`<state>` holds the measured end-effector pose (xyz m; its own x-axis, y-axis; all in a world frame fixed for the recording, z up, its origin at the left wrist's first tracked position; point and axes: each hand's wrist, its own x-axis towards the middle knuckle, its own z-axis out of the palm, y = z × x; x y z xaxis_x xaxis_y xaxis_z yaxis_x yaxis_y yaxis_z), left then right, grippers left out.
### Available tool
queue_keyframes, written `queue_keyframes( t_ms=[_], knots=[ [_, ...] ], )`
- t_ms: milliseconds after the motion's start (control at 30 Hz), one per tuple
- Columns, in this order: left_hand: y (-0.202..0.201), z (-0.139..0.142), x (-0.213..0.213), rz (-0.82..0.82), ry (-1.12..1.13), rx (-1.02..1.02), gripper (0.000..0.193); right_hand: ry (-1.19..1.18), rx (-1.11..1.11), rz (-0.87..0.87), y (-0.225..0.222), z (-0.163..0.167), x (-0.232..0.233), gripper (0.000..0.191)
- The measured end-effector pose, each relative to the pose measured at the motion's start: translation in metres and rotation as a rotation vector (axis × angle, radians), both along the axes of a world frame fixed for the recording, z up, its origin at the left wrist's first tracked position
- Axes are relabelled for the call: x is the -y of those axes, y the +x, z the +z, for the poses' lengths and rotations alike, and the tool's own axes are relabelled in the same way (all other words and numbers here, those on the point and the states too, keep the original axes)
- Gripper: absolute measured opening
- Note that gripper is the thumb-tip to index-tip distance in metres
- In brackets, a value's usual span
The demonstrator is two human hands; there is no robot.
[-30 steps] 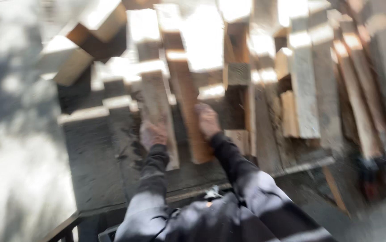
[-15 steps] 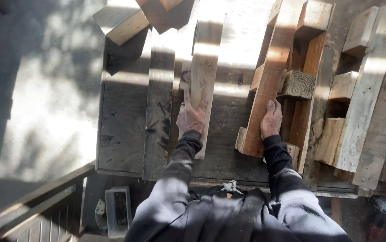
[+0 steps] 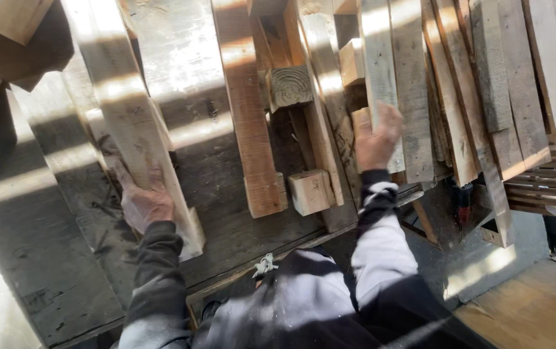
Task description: The person arranges several wooden planks on a workbench, then uses an angle grinder with a sanding disc to smooth the surface of one plank. The person holds the plank with one hand and moves the grinder along its length.
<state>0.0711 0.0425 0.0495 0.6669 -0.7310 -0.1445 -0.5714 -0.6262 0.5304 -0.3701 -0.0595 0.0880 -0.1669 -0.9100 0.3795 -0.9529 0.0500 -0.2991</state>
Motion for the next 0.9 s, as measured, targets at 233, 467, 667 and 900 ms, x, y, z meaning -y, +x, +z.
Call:
queue_keyframes(
  t_ms=[233, 467, 667, 900],
  knots=[
    [-0.01, 0.003, 0.006, 0.078, 0.052, -0.022, 0.086, 0.55, -0.162, -0.303, -0.049, -0.016, 0.049, 0.114],
    [-0.001, -0.049, 0.006, -0.048, 0.218, 0.098, 0.04, 0.352, -0.231, 0.138, -0.095, -0.007, 0.054, 0.131],
    [0.015, -0.034, 0.013, 0.121, 0.208, 0.013, 0.055, 0.7, 0.061, 0.042, -0.086, -0.022, 0.092, 0.092],
    [0.002, 0.001, 0.026, 0.177, 0.076, -0.011, 0.071, 0.507, 0.354, -0.098, -0.076, -0.028, 0.117, 0.094]
  ],
)
